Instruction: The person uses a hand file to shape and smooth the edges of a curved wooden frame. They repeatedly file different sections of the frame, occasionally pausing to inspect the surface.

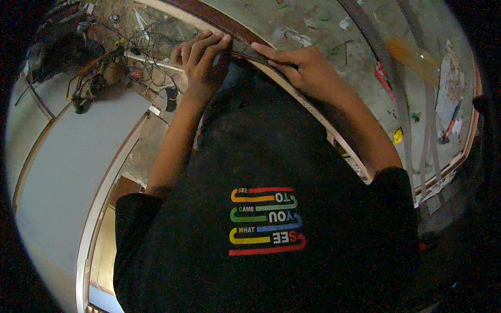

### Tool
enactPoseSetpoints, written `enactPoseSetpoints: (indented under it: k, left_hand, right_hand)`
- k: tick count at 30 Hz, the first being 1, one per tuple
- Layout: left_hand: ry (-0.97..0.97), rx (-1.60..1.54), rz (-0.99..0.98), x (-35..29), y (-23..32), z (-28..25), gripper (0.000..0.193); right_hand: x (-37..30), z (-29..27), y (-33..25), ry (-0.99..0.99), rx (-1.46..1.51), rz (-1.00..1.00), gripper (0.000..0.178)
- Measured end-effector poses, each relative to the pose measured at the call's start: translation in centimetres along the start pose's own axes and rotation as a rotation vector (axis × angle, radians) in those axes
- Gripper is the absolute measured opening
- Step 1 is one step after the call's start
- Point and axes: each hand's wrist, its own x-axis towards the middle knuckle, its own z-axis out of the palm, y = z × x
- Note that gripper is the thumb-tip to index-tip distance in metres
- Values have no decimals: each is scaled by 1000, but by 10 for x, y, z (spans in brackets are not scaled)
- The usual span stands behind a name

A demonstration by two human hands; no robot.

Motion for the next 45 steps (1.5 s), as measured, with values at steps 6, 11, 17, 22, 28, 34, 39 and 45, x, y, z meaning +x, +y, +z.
enactPoseSetpoints:
  k: [6,11,17,22,28,34,39,45]
  left_hand:
    - [-94,-12,29,-7,34,-2,34]
    - [1,-49,71,-16,24,17,36]
    - [21,46,80,-29,16,15,37]
    - [-2,13,69,-24,25,14,40]
    - [-120,-58,74,-20,57,2,51]
    - [-77,63,74,-29,71,10,46]
    - [-24,247,42,-42,73,15,45]
    - [-9,303,-19,-40,89,8,37]
  right_hand:
    - [-19,-23,28,-73,7,-106,59]
    - [-30,-23,18,-82,-34,-33,60]
    - [-34,-1,-3,-63,5,170,52]
    - [-39,5,13,-30,34,55,48]
    - [-48,-11,32,35,82,-167,48]
    - [-74,-28,16,-85,-40,-17,52]
    - [-76,-23,2,-138,-65,83,53]
    - [-73,-21,6,-148,-53,29,45]
